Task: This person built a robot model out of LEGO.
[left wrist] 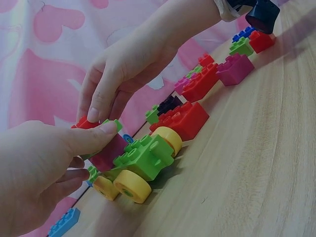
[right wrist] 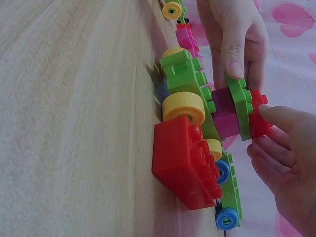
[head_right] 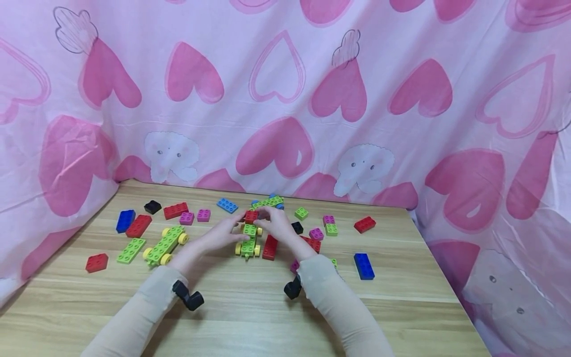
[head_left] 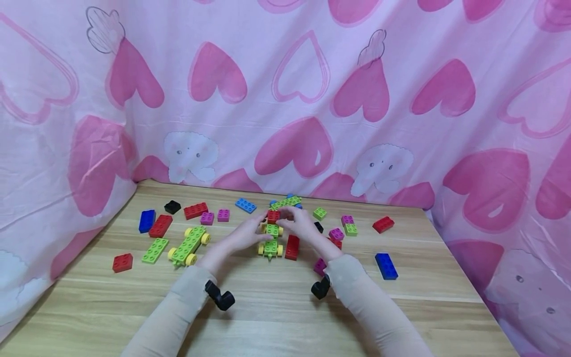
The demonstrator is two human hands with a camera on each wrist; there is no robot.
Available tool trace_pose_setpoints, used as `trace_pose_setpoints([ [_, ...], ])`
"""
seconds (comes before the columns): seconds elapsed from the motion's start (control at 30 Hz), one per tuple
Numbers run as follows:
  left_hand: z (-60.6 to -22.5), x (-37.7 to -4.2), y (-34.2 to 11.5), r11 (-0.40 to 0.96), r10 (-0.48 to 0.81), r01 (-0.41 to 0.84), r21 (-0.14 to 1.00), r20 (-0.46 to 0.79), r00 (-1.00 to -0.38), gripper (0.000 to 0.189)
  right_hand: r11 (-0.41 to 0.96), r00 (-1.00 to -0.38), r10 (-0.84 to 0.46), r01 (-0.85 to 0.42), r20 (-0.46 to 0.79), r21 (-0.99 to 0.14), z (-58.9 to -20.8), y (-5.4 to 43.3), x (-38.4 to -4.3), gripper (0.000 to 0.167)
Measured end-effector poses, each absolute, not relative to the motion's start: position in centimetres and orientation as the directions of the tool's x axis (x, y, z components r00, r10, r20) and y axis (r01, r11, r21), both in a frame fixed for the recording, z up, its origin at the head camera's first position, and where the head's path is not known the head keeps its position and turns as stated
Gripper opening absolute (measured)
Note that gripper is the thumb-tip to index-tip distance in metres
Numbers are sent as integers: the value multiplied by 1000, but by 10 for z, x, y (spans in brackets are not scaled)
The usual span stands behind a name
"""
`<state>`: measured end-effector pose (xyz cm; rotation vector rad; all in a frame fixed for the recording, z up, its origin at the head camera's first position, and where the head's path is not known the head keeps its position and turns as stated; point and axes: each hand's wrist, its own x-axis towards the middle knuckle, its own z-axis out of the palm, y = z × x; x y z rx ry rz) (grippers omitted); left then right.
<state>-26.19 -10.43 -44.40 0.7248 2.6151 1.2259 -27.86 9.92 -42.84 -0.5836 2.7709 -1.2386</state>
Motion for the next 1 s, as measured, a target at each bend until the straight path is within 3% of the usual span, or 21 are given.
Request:
trace_pose_setpoints([
  [0.57,-423,-245,-132,615,460,320,721,2,-888,79,607,-921,-371,-335,116,-720,-429,100,-278,41],
  [1.0,-425,-233,-190,642,433,447,623,186,-882,66,614,-930,-360,-292,69,-733,-427,102,-274,48],
])
